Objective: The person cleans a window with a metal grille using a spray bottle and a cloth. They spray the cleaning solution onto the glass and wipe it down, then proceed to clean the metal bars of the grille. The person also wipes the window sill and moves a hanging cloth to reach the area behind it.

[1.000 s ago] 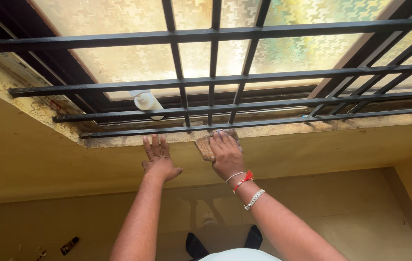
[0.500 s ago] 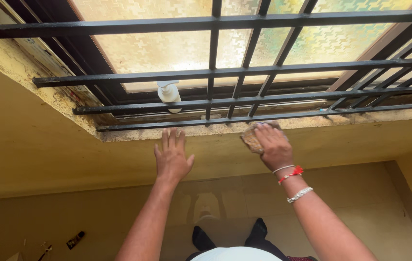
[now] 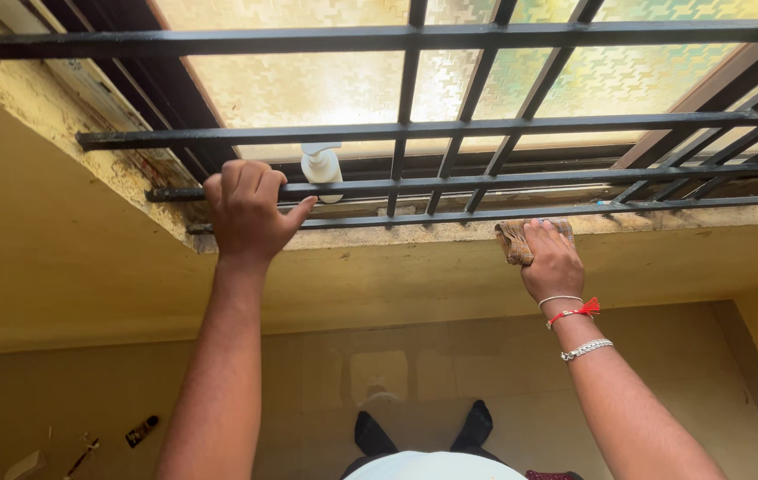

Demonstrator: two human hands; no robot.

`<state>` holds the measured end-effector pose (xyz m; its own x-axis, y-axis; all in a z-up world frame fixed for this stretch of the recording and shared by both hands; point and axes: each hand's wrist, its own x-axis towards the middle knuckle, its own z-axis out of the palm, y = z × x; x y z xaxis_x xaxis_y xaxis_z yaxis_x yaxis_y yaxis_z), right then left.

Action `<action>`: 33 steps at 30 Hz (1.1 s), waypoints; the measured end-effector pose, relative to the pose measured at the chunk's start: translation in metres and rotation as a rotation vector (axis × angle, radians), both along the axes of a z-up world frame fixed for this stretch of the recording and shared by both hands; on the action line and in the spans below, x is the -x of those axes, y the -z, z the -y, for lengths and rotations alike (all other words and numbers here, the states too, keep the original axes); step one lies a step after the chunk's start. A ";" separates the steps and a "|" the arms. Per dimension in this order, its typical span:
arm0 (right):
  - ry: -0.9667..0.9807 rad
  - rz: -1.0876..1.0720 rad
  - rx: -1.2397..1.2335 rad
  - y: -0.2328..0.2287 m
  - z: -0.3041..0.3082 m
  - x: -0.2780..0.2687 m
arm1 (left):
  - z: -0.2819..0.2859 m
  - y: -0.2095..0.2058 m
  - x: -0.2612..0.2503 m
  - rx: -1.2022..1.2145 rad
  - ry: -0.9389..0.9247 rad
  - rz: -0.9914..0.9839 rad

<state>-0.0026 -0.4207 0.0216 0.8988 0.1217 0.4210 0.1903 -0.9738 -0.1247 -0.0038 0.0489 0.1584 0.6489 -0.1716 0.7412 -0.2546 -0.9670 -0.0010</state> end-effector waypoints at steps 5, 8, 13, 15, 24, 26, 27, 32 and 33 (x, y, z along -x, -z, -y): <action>0.090 0.045 0.042 0.008 -0.056 -0.002 | -0.001 0.000 -0.037 -0.098 -0.108 -0.204; -0.128 0.105 0.094 -0.001 -0.039 -0.004 | -0.003 0.010 -0.042 -0.016 -0.176 -0.243; 0.103 -0.096 -0.083 -0.027 -0.025 -0.007 | -0.005 0.016 -0.044 0.019 -0.153 -0.229; 0.122 -0.087 -0.064 -0.023 -0.051 -0.005 | -0.004 0.016 -0.043 0.018 -0.149 -0.208; -0.045 0.076 0.030 -0.015 0.000 -0.014 | -0.004 0.016 -0.045 -0.015 -0.169 -0.181; 0.060 0.079 -0.033 -0.014 0.015 -0.018 | -0.005 0.020 -0.042 -0.036 -0.185 -0.203; 0.112 0.017 -0.081 -0.012 0.011 -0.020 | -0.005 0.020 -0.041 -0.038 -0.182 -0.200; -0.212 0.065 0.066 0.001 -0.044 -0.004 | 0.001 0.021 -0.037 -0.066 -0.232 -0.213; -0.223 0.061 0.048 -0.001 -0.037 -0.003 | 0.000 0.019 -0.037 -0.064 -0.228 -0.236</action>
